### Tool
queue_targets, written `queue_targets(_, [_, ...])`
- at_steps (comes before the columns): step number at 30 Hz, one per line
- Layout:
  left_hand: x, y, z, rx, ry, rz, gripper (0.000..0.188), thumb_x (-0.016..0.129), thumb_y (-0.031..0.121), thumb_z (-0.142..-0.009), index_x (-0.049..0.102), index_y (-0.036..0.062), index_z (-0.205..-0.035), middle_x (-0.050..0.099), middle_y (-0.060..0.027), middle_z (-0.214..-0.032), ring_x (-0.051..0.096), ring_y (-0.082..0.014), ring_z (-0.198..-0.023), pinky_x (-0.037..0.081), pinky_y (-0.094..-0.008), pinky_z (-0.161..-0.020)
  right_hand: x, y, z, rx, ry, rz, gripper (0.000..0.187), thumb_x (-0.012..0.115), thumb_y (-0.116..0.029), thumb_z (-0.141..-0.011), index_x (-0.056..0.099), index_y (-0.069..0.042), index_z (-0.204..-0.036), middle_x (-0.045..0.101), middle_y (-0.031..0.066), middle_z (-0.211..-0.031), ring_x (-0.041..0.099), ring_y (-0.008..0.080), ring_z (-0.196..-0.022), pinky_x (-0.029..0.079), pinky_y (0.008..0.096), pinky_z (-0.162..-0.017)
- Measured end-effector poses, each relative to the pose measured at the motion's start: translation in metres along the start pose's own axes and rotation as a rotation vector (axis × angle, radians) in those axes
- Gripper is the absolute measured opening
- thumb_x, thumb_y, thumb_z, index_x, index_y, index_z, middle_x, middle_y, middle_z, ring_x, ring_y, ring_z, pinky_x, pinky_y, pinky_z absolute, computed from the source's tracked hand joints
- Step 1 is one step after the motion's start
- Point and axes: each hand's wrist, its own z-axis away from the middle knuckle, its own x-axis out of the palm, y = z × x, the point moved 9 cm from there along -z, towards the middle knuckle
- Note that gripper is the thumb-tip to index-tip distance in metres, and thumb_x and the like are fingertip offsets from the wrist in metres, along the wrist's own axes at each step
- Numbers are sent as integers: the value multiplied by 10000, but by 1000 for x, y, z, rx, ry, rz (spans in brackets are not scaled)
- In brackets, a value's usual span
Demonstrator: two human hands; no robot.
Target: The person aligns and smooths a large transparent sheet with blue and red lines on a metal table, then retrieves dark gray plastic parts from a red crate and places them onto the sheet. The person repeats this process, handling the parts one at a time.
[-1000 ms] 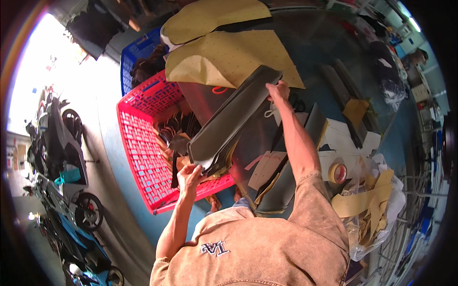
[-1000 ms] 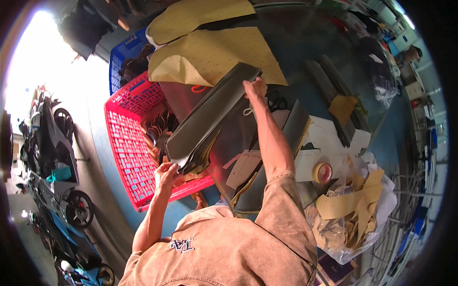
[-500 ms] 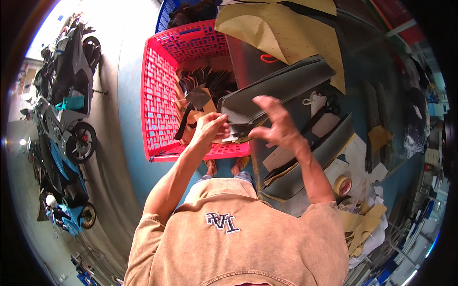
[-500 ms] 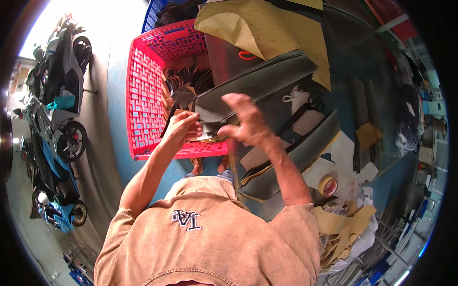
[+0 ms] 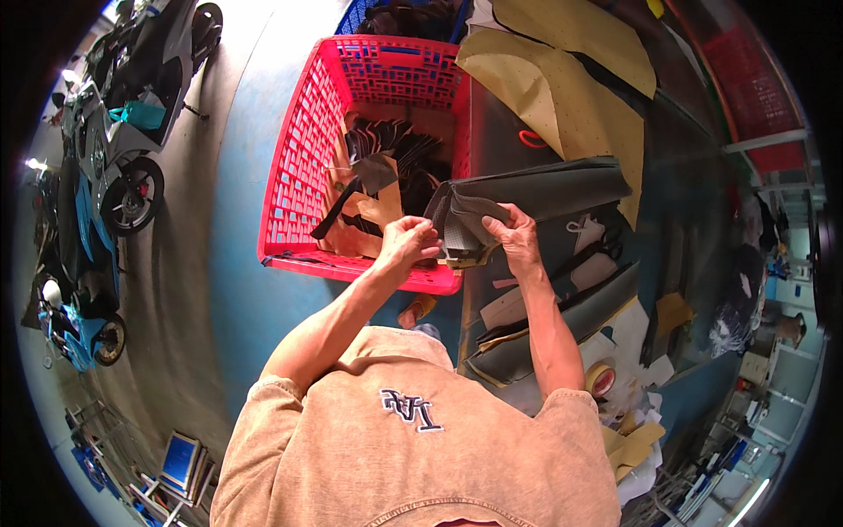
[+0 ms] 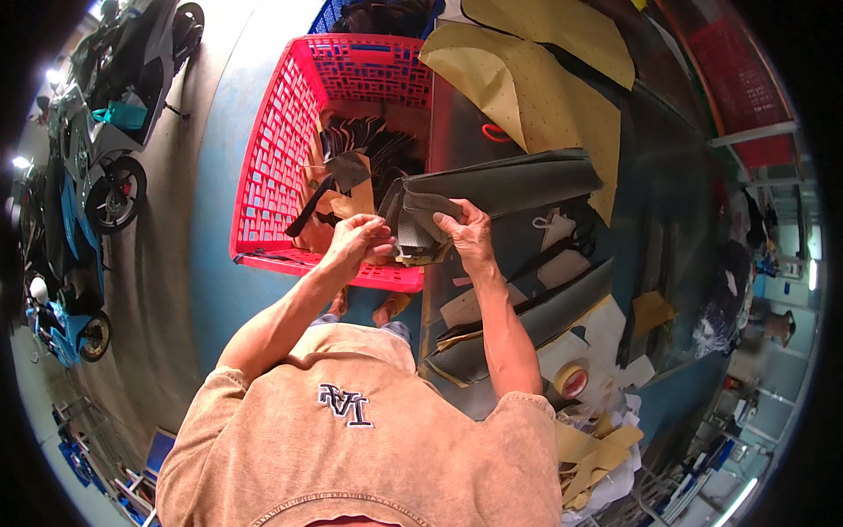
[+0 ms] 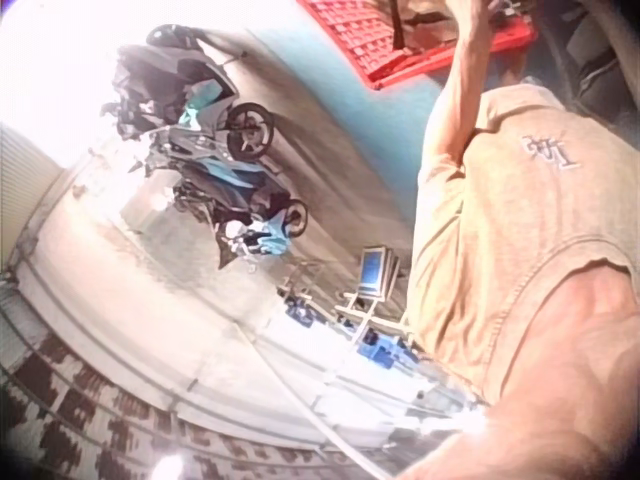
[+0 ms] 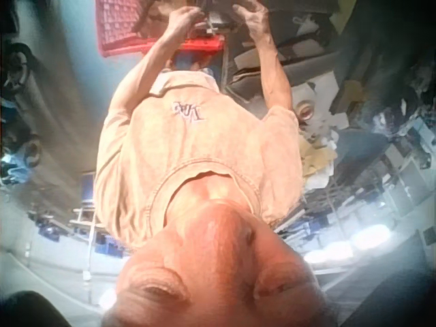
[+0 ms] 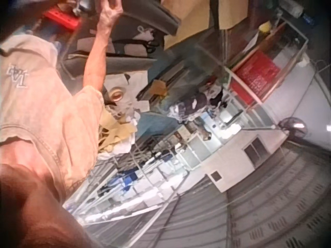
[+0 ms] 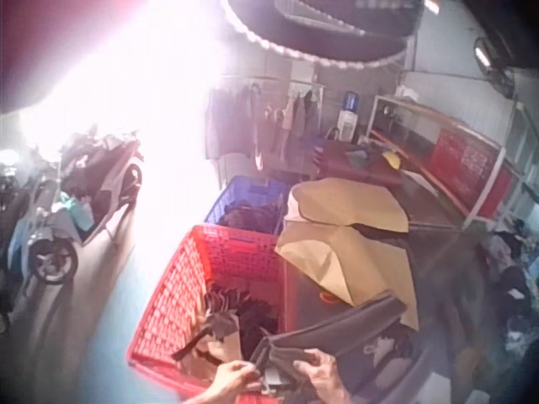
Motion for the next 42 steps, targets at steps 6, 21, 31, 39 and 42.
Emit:
queue_targets(6, [6, -16, 3, -43, -41, 41, 214, 603, 130, -926, 562, -7, -1085, 646, -111, -936, 676, -175, -788, 589, -246, -664, -7, 10, -5, 92, -63, -89, 223, 724, -92, -840, 666, -42, -1049, 688, 6, -883, 613, 69, -773, 492, 216, -705])
queue_targets(21, [51, -11, 12, 91, -347, -13, 276, 553, 99, -909, 620, 67, -1174, 605, -4, -900, 564, -71, -806, 498, -232, -709, 47, -49, 45, -387, 25, 611, 364, 741, -108, -810, 596, -32, -1135, 663, 143, -1039, 634, 182, -958, 506, 339, -785])
queue_targets(31, [47, -9, 20, 99, -206, -98, 262, 567, 112, -922, 610, 31, -1167, 652, -57, -992, 612, -94, -870, 522, -262, -757, -16, -6, 14, 16, 197, 28, 196, 700, -34, -829, 646, -24, -1017, 683, 23, -909, 634, 114, -785, 536, 268, -723])
queue_targets(39, [3, 9, 24, 511, 236, -456, 263, 643, 100, -860, 612, 8, -1104, 657, -115, -982, 637, -178, -870, 526, -308, -778, -39, 10, 14, 94, 254, -270, 260, 725, -44, -815, 619, -48, -1052, 682, 33, -936, 657, 120, -802, 588, 240, -653])
queue_targets(42, [9, 19, 34, 538, 193, -527, 291, 643, 92, -853, 605, -10, -1122, 657, -144, -1038, 646, -198, -892, 525, -315, -797, -38, 5, 17, 74, 268, -190, 249, 727, -41, -816, 626, -53, -1043, 680, 16, -921, 643, 97, -786, 563, 235, -652])
